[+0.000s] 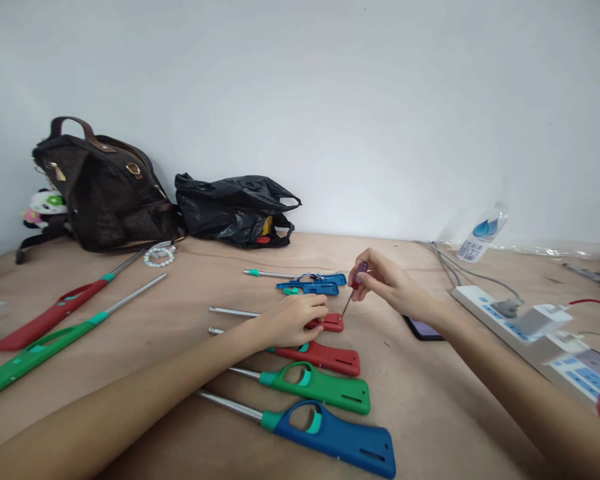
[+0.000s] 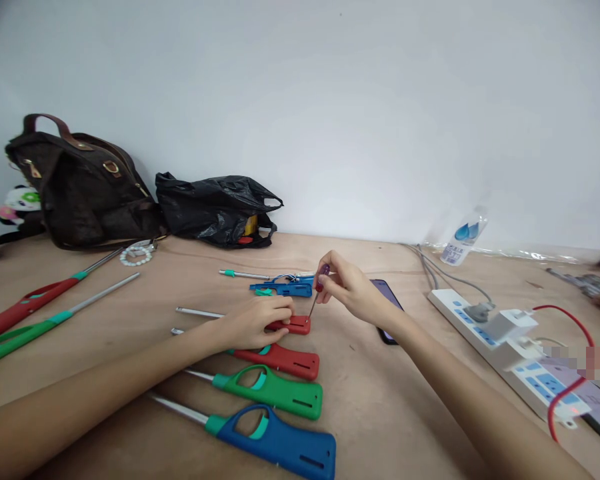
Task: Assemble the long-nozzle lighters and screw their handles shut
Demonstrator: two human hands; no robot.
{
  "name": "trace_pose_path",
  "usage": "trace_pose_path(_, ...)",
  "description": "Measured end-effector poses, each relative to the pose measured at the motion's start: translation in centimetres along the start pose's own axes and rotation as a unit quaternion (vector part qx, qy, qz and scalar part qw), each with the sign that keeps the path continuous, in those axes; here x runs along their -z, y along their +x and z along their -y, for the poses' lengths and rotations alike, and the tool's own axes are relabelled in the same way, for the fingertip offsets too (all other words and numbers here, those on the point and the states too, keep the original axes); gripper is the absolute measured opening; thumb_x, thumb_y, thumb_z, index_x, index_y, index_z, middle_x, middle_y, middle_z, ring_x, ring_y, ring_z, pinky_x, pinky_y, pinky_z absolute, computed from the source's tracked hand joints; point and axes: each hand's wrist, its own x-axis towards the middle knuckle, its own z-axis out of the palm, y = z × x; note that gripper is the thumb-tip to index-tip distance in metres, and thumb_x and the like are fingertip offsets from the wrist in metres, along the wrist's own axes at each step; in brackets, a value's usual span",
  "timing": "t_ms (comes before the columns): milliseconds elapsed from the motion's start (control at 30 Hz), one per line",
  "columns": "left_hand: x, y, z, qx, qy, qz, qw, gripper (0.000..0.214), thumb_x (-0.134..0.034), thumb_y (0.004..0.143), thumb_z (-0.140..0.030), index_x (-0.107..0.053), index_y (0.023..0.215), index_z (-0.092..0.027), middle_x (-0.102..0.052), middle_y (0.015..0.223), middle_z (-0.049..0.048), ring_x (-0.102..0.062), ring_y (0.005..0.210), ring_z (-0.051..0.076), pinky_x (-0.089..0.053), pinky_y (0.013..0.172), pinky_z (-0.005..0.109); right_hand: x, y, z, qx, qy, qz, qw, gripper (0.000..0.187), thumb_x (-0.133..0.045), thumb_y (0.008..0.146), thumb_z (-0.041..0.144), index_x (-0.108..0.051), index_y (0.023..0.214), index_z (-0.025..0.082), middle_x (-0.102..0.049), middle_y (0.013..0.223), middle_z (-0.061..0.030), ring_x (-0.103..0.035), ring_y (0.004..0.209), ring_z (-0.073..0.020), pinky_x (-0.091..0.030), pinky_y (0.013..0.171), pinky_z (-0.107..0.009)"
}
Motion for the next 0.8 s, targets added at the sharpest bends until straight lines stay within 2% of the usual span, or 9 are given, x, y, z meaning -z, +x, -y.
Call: trace_pose_path(800,0.03,0.06,0.06,-0.004,-0.008,-0.001,1.0,0.009,-0.051,0.082,-0.009,-0.054,0.076,-0.016,-0.057,0.09,0.005,-0.056,0.077,0.016,-0.043,0.07,0.024,-0.25,0.15,-0.7,0.002,-0.006,0.01,1.0,0.005,-0.043,0.094,0.025,-0.042,0.097,0.021,-0.063,0.091,-0.0043,-0.068,0.071,-0.0158,-0.056,0.066,-0.035)
